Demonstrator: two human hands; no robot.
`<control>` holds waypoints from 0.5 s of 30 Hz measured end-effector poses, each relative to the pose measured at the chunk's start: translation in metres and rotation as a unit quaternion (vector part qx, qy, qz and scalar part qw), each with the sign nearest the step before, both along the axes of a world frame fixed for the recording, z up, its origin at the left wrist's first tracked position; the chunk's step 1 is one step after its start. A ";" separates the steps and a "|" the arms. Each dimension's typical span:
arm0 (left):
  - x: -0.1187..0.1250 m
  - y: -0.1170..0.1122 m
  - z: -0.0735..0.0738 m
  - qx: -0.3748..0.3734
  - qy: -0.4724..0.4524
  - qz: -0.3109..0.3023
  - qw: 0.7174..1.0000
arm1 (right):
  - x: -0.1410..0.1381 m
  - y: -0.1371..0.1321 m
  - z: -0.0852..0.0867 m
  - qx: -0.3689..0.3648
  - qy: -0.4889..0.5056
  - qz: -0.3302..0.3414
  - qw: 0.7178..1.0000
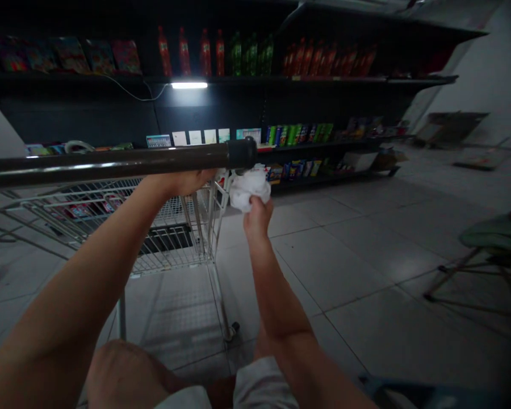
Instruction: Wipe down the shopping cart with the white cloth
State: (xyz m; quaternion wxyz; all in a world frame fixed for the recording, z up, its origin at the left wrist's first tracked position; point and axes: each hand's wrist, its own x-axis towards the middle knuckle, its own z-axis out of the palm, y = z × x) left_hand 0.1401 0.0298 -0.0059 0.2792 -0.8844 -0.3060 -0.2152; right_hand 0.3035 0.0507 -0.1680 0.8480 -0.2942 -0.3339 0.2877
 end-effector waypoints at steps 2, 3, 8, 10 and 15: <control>0.002 -0.005 -0.006 0.022 -0.009 -0.005 1.000 | 0.000 0.007 0.036 0.068 -0.073 0.026 0.995; 0.003 -0.009 -0.009 0.034 -0.022 0.003 0.999 | -0.003 0.005 0.046 0.089 -0.123 0.033 0.988; 0.002 -0.037 -0.014 0.055 -0.088 0.061 0.993 | -0.017 -0.022 0.017 0.073 -0.272 0.026 0.959; -0.006 -0.046 -0.010 0.033 -0.079 0.059 0.995 | -0.016 -0.030 0.005 0.045 -0.288 0.054 0.955; -0.031 -0.055 -0.001 -0.022 0.005 0.093 0.995 | -0.021 -0.056 0.050 0.136 -0.207 -0.075 0.966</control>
